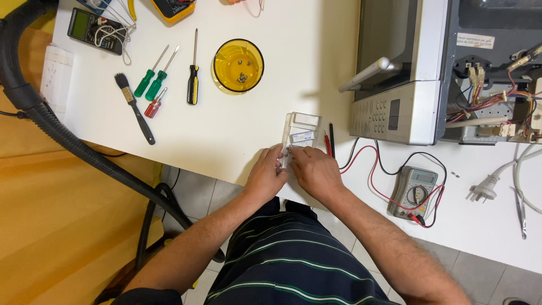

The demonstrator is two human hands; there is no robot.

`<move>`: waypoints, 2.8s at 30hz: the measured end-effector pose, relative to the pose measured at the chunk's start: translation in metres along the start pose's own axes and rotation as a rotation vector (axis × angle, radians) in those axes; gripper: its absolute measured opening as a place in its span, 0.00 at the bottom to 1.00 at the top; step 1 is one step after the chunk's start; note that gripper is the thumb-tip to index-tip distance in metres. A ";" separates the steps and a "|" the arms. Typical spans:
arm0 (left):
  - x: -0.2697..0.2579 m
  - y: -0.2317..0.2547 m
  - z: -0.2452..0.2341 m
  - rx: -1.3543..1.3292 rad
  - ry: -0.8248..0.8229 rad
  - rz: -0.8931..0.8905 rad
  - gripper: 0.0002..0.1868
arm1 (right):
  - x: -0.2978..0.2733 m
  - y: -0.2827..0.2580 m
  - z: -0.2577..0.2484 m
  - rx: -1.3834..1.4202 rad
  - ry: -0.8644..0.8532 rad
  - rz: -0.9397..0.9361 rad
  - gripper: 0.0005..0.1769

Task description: The person uses a multimeter to test electrical continuity and resistance on the internal wiring of a disassembled microwave oven. They also test a small cylindrical component, likely a fuse, by comparing it against the multimeter probes.

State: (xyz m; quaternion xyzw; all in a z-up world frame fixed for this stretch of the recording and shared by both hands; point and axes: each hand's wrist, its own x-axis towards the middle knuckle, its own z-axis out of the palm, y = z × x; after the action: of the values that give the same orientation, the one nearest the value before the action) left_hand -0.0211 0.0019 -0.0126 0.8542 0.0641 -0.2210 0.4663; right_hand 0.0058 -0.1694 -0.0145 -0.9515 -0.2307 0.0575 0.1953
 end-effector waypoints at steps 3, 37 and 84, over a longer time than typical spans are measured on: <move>-0.001 0.003 -0.005 -0.044 -0.006 -0.016 0.37 | 0.008 0.006 0.009 -0.101 -0.051 -0.044 0.15; 0.008 -0.015 0.000 0.020 -0.021 -0.038 0.36 | 0.016 0.023 0.034 -0.178 0.099 -0.313 0.07; -0.013 0.078 -0.093 -0.145 0.233 -0.182 0.18 | -0.104 0.040 -0.010 -0.104 -0.129 0.481 0.20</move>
State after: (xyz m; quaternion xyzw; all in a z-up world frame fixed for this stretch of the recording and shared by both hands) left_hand 0.0218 0.0360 0.0965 0.8286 0.2109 -0.1566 0.4943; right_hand -0.0680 -0.2532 -0.0193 -0.9822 -0.0125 0.1507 0.1117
